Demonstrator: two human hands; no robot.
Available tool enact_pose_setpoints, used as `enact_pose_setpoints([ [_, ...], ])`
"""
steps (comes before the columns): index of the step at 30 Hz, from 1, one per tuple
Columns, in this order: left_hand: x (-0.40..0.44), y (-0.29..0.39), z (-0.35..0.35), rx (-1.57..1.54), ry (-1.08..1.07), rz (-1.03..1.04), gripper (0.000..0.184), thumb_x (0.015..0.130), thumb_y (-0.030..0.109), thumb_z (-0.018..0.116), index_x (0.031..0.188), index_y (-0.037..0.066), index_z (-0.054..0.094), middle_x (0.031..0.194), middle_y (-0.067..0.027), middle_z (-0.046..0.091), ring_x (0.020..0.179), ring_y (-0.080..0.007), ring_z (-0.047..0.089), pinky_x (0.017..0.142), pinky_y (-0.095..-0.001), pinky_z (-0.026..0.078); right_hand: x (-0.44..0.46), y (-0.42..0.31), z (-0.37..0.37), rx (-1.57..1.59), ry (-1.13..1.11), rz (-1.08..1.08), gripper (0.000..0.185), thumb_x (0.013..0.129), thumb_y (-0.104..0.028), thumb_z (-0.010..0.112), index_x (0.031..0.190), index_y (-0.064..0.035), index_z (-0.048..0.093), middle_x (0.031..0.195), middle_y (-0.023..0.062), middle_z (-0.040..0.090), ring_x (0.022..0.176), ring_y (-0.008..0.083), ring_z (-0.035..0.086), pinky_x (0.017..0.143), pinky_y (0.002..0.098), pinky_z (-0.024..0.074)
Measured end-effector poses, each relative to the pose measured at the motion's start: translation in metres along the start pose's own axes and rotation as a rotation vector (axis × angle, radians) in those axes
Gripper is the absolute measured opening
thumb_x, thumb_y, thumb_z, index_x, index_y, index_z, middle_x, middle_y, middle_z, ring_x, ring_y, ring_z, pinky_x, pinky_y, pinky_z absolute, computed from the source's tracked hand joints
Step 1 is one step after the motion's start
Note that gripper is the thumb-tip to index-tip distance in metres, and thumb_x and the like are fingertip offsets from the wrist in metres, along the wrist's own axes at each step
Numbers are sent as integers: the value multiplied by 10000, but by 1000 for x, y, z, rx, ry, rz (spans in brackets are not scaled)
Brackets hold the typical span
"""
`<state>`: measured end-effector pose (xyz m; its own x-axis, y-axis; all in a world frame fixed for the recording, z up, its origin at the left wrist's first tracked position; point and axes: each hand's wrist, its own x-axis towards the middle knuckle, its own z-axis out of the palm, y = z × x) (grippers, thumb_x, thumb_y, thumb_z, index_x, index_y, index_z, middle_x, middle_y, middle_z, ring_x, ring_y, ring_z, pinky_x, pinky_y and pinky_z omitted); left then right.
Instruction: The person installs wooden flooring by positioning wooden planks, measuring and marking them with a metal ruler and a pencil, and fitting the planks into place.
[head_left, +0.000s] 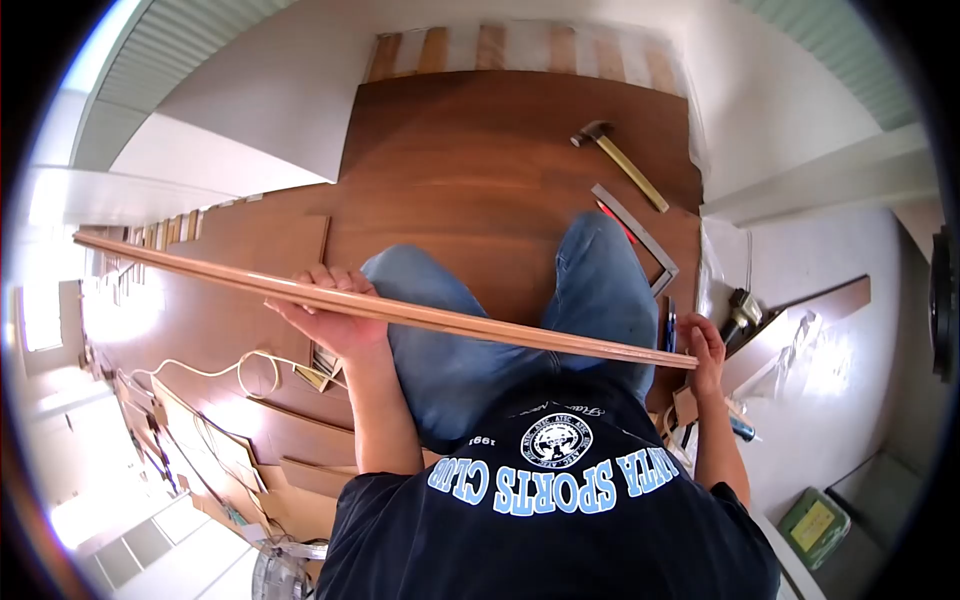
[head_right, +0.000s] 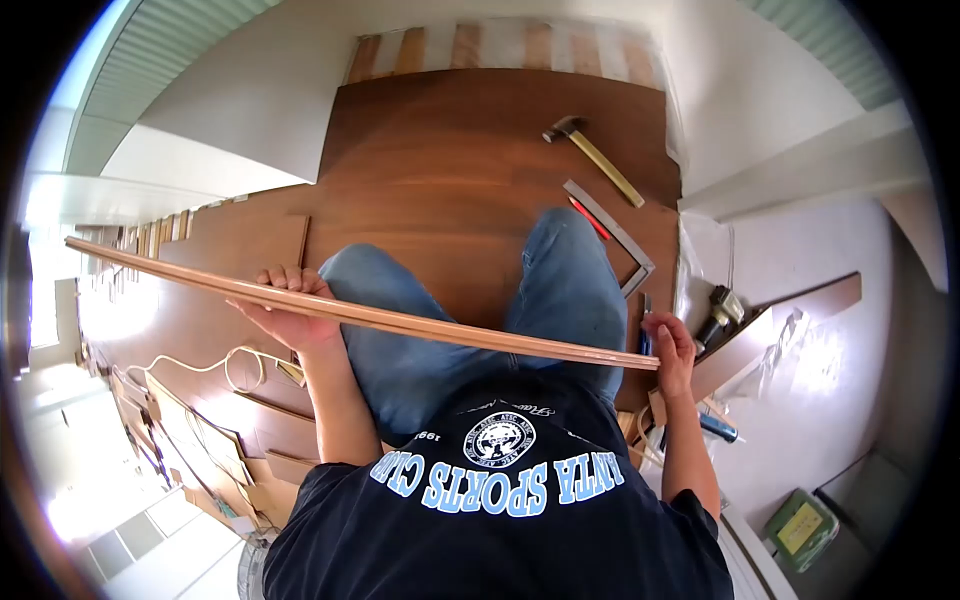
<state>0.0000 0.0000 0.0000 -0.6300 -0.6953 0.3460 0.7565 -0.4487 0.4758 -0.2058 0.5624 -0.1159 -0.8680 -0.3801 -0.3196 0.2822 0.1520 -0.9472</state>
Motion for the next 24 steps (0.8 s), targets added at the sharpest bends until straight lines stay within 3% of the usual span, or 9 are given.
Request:
enact_pose_setpoints([
  [3, -10, -1, 10, -19, -6, 14, 563, 1051, 701, 477, 1133, 203, 726, 967, -30, 774, 862, -230, 745, 724, -396, 626, -6, -58, 50, 547, -212, 52, 587, 1127, -542, 400, 1359, -44, 607, 1383, 178, 667, 1297, 320, 624, 1165, 480, 431],
  [5, -11, 6, 28, 39, 482, 111, 557, 1057, 691, 475, 1226, 211, 700, 1066, -8, 771, 911, -247, 740, 734, -431, 624, -3, -37, 58, 771, -110, 75, 642, 1118, -597, 361, 1374, -57, 596, 1417, 173, 650, 1340, 318, 592, 1178, 489, 405],
  [7, -5, 6, 39, 80, 268, 64, 564, 1073, 663, 470, 1367, 215, 645, 1282, -12, 718, 1127, -268, 693, 904, -466, 601, 10, -48, 67, 737, -117, 60, 560, 1120, -514, 432, 1403, -58, 590, 1416, 139, 653, 1338, 286, 591, 1174, 457, 414],
  [9, 6, 0, 68, 145, 617, 139, 580, 1085, 652, 450, 1401, 199, 629, 1373, -10, 669, 1256, -250, 624, 1043, -456, 528, 23, -68, 76, 697, -114, 44, 491, 1121, -431, 503, 1432, -59, 583, 1415, 106, 655, 1336, 254, 591, 1169, 425, 422],
  [11, -3, 8, 50, 123, 474, 80, 586, 1098, 600, 468, 1500, 184, 567, 1535, -4, 560, 1399, -253, 518, 1134, -466, 459, 31, -89, 83, 120, -173, -224, 463, 1108, -309, 582, 1474, -26, 555, 1424, 79, 643, 1317, 204, 585, 1153, 366, 426],
  [14, -1, 18, 58, 198, 562, 13, 560, 1114, 526, 477, 1503, 132, 562, 1510, -26, 594, 1378, -257, 550, 1121, -468, 475, 47, -118, 80, 193, -93, -180, 454, 1093, -224, 616, 1477, 7, 544, 1416, 71, 641, 1307, 178, 584, 1146, 349, 428],
  [18, 1, 51, 30, 180, 301, -226, 522, 1123, 417, 484, 1510, 72, 545, 1432, -87, 661, 1310, -289, 624, 1115, -475, 491, 77, -163, 75, 396, 122, -72, 397, 1126, -215, 528, 1442, 23, 567, 1376, 85, 667, 1268, 210, 630, 1111, 372, 483],
  [21, 14, 44, 23, 145, 194, -358, 466, 1127, 360, 483, 1462, 51, 578, 1351, -116, 712, 1243, -300, 675, 1068, -465, 535, 88, -188, 75, 777, -74, -62, 439, 1126, -366, 529, 1423, -46, 587, 1304, 137, 705, 1136, 220, 691, 961, 355, 556],
  [24, 28, 37, -1, 149, 192, -345, 394, 1122, 316, 508, 1373, 39, 633, 1325, -120, 727, 1231, -280, 680, 1029, -435, 569, 106, -165, 71, 681, -172, -125, 456, 1131, -405, 498, 1425, -68, 586, 1260, 128, 713, 1057, 203, 695, 913, 346, 558],
])
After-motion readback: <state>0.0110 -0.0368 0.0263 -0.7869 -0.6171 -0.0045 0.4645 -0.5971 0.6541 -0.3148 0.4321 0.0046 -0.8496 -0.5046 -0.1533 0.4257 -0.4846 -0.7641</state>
